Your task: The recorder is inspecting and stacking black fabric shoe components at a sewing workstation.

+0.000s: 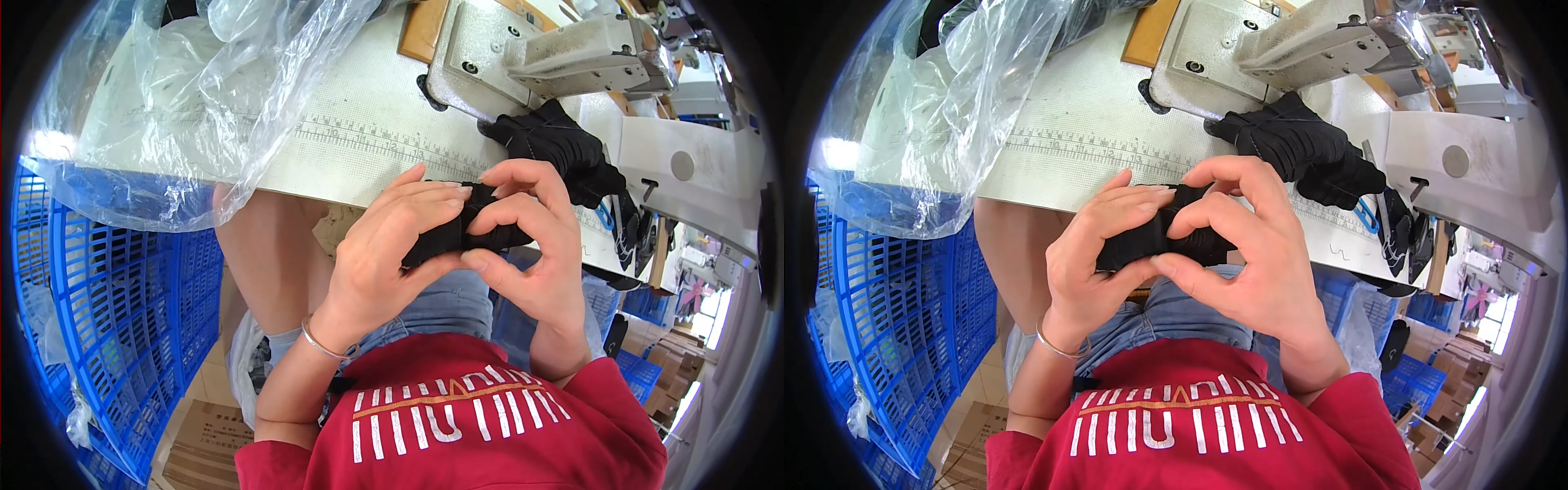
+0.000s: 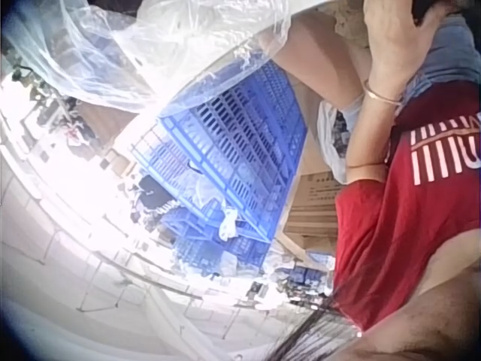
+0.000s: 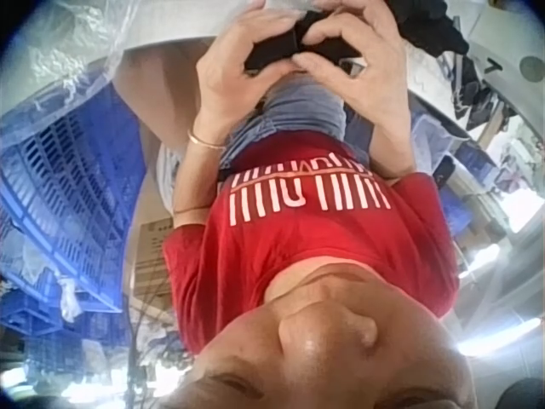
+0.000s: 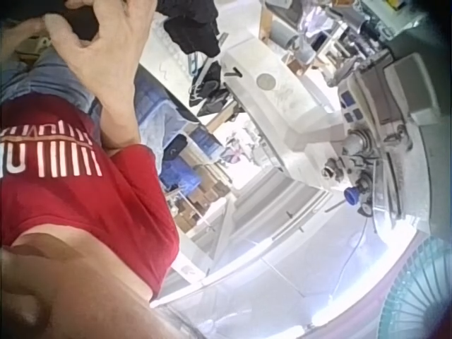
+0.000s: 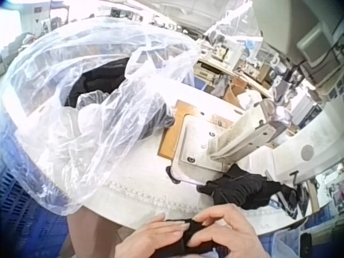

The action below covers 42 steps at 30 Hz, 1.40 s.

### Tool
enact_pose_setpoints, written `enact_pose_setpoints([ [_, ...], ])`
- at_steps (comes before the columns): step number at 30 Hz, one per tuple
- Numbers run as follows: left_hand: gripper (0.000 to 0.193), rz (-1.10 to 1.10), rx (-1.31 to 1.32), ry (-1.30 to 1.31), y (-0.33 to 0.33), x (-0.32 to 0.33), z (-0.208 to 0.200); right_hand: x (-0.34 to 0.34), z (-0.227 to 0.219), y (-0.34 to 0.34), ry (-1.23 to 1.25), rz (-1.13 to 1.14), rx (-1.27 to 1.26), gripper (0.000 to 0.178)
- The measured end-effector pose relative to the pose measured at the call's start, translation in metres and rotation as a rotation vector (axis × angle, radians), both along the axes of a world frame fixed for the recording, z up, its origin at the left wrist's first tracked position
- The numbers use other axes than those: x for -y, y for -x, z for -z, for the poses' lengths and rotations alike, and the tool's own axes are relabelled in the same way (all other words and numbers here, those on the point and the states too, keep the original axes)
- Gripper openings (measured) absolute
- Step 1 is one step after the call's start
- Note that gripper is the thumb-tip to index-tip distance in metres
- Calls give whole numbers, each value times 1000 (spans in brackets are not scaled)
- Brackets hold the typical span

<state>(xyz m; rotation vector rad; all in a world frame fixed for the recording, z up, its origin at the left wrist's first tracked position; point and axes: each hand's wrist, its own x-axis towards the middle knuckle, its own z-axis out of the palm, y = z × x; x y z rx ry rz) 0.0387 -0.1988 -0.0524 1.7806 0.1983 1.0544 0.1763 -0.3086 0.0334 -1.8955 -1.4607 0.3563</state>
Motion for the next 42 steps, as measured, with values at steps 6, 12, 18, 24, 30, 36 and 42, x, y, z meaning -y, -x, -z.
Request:
enact_pose_setpoints([
  [6, 51, -12, 3, -6, 0, 1, -1, -1, 5, 0, -5, 8, 39, 29],
  [12, 51, -16, -2, -16, 0, -1, -1, 0, 3, -2, 10, 2, 30, 26],
  [18, 53, -12, 19, 1, 0, 0, 2, -1, 2, 3, -30, 7, 7, 21],
  [24, 55, 7, 53, -13, 0, -1, 6, -5, -3, 6, 16, -7, 27, 21],
  [30, 56, 4, 56, -25, -2, 0, 5, -4, 3, 3, 18, 6, 49, 28],
  [36, 57, 11, 71, -3, -1, 0, 5, -5, 1, 6, -28, 17, 19, 22],
  [42, 58, 27, 54, -17, 0, -1, 9, -6, 0, 7, 18, -14, 30, 26],
])
